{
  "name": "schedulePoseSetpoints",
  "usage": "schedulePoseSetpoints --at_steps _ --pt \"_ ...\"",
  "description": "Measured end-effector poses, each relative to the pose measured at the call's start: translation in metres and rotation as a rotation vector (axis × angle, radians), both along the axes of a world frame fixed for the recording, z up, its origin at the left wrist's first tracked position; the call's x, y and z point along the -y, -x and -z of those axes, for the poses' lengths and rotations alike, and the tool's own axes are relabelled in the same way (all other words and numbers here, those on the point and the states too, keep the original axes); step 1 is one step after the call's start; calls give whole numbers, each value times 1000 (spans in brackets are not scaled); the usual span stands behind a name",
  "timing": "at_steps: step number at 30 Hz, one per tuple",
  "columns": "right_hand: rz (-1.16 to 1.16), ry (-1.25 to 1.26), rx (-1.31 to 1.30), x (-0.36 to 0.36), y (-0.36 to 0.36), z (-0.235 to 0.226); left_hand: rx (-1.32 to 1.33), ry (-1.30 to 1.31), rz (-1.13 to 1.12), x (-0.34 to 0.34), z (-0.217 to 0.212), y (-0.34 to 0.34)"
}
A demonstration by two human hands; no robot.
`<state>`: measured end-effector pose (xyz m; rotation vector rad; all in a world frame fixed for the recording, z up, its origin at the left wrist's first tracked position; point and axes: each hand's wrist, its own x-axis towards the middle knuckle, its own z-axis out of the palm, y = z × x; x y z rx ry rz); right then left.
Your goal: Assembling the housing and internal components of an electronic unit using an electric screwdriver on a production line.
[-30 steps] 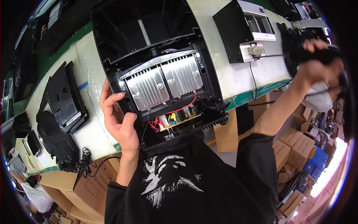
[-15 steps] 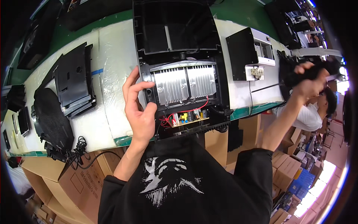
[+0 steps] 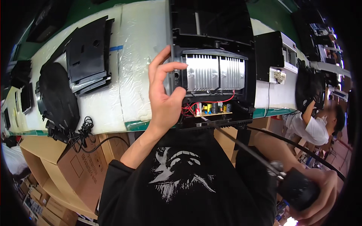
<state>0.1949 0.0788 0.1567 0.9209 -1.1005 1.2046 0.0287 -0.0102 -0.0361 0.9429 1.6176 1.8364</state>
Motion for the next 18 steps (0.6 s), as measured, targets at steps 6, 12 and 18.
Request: schedulePoseSetpoints --at_steps 6,12,18 --pt "202 284 517 34 29 25 -126 -90 47 -11 -18 11" --pt "138 93 469 38 14 62 205 -656 527 -23 -104 28" --pt "349 250 672 78 45 72 403 -865 583 -73 -136 -89"
